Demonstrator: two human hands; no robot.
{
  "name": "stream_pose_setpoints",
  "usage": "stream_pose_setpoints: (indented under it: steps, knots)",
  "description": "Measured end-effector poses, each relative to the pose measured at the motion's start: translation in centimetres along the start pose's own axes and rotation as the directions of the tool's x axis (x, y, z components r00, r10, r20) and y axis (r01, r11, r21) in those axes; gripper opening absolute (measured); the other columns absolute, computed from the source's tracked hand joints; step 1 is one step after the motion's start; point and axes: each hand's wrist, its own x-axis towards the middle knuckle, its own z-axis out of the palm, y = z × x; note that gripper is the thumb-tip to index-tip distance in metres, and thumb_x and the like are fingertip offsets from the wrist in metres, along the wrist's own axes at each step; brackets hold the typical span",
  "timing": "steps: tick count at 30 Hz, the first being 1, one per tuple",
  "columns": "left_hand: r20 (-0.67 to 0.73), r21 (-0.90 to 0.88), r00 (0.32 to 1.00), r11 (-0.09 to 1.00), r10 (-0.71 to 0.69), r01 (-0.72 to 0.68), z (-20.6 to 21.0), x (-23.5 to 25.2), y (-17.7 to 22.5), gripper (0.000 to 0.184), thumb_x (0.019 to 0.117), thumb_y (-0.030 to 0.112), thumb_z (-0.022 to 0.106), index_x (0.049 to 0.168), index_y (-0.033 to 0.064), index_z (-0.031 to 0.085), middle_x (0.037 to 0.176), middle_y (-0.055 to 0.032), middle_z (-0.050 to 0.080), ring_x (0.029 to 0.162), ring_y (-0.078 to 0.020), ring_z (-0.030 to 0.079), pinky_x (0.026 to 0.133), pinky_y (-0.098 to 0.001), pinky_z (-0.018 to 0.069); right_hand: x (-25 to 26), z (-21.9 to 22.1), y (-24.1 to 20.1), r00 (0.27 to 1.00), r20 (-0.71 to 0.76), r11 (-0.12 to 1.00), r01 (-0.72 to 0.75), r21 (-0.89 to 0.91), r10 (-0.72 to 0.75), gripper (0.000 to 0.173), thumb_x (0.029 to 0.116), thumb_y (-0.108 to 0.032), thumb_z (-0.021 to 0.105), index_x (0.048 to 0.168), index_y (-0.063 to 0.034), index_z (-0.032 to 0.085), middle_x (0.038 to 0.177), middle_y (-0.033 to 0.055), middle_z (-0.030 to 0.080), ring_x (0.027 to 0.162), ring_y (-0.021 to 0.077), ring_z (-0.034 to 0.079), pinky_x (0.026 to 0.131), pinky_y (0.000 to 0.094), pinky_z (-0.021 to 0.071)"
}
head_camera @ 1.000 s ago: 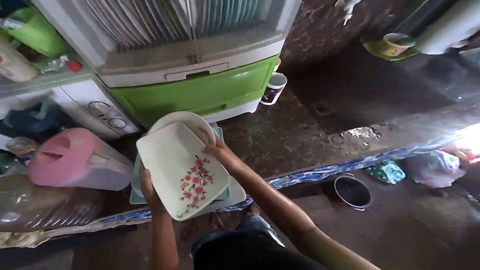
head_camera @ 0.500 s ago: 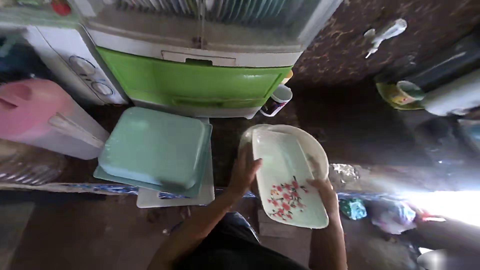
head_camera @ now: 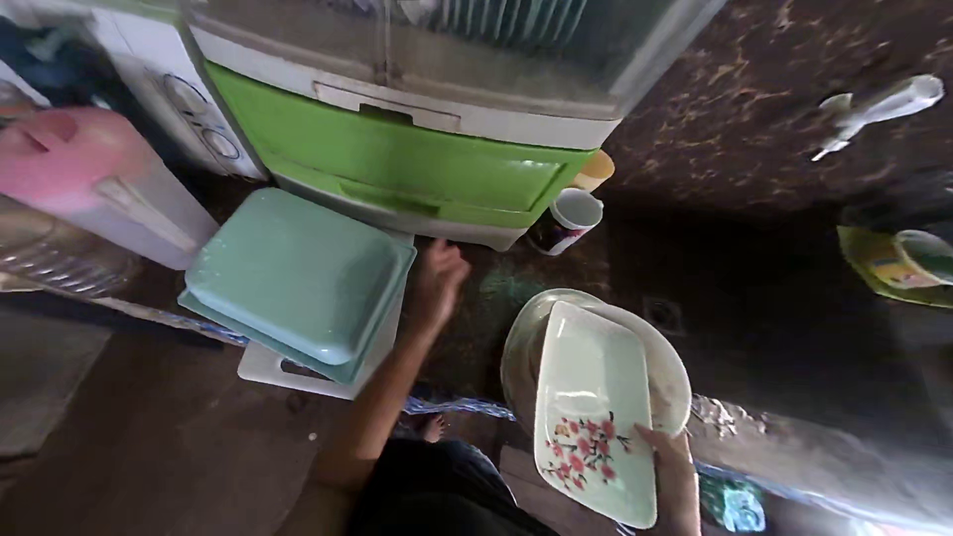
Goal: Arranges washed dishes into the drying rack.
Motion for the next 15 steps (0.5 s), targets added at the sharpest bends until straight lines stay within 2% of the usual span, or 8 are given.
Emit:
stream_pose_setpoints:
  steps: [2,4,6,8,10,12,15]
  knots:
    - [-0.182,-0.206,0.983,0.976,0.029,-0.067,-2.4,2.4,1.4,0.05,0.1082,0.012,0.035,0.153,-0.0083,0.028,0.149,-0.0235,0.048,0.133,-0.021,0.053,0.112,-0.0324,0.0413,-0.1,0.1,-0.6,1.0,0.006,0.998,-0.017,-0.056,0.017,0.056,0.0965,0.006,0.04,0.149,0.0052,0.02,0.11,0.003,0.05,0.085,-0.0122,0.056,0.073,0.0067,0.0488]
    - [-0.241,-0.358,0.97,0.932,-0.026,-0.064,-3.7,4.0,3.0,0.049,0.1105,0.018,0.032,0.153,-0.0064,0.03,0.151,-0.0214,0.045,0.134,-0.0204,0.052,0.112,-0.0314,0.041,-0.2,0.0,-0.9,0.999,0.015,0.994,-0.032,-0.105,0.034,0.06,0.1008,0.002,0.044,0.154,0.0043,0.016,0.118,0.0102,0.048,0.091,-0.0072,0.055,0.078,0.0104,0.0476]
    - [-0.191,-0.499,0.968,0.865,-0.16,0.045,-4.2,5.2,4.3,0.047,0.1107,0.023,0.032,0.15,-0.0028,0.033,0.15,-0.0189,0.047,0.132,-0.0205,0.054,0.109,-0.0319,0.044,0.7,-1.3,0.9,0.999,0.033,0.992,0.007,-0.127,-0.003,0.066,0.0977,-0.003,0.05,0.155,0.0016,0.016,0.122,0.0105,0.049,0.093,-0.0061,0.059,0.079,0.0126,0.0518]
    - [-0.097,-0.613,0.961,0.776,-0.258,0.147,-4.6,6.0,5.3,0.053,0.1108,0.032,0.03,0.153,0.0013,0.03,0.15,-0.0186,0.048,0.131,-0.0237,0.056,0.106,-0.0354,0.0479,1.1,-1.9,1.6,0.999,0.045,0.989,0.019,-0.144,-0.013,0.072,0.0976,-0.007,0.052,0.157,0.0002,0.013,0.134,0.0161,0.047,0.104,-0.0001,0.057,0.086,0.0175,0.0509]
    - [-0.061,-0.648,0.962,0.743,-0.267,0.165,-4.7,6.3,6.1,0.051,0.1098,0.032,0.031,0.152,0.0029,0.032,0.147,-0.0183,0.05,0.129,-0.0255,0.057,0.105,-0.0383,0.0488,1.4,-2.0,2.0,0.999,0.037,0.987,0.022,-0.157,-0.016,0.071,0.0977,-0.01,0.053,0.157,-0.0009,0.015,0.131,0.0145,0.048,0.101,-0.0008,0.058,0.084,0.0176,0.0517]
    - [-0.103,-0.62,0.959,0.771,-0.265,0.147,-4.5,6.1,6.9,0.048,0.1088,0.028,0.036,0.15,0.0035,0.035,0.148,-0.0168,0.05,0.131,-0.0253,0.056,0.106,-0.0397,0.0484,1.5,-2.0,2.2,0.999,0.034,0.988,0.042,-0.15,-0.037,0.067,0.0979,-0.01,0.053,0.155,-0.0006,0.02,0.127,0.0122,0.05,0.097,-0.002,0.059,0.081,0.0166,0.0522]
    - [-0.161,-0.629,0.935,0.763,-0.315,0.148,-4.0,6.3,5.8,0.056,0.1056,0.023,0.047,0.156,0.0054,0.028,0.16,-0.0189,0.032,0.144,-0.0303,0.041,0.112,-0.0449,0.0428,0.0,-0.8,0.5,0.999,0.006,0.986,0.036,-0.162,-0.036,0.061,0.1017,-0.007,0.049,0.154,0.0008,0.02,0.129,0.0142,0.049,0.099,-0.0014,0.057,0.083,0.0148,0.0491]
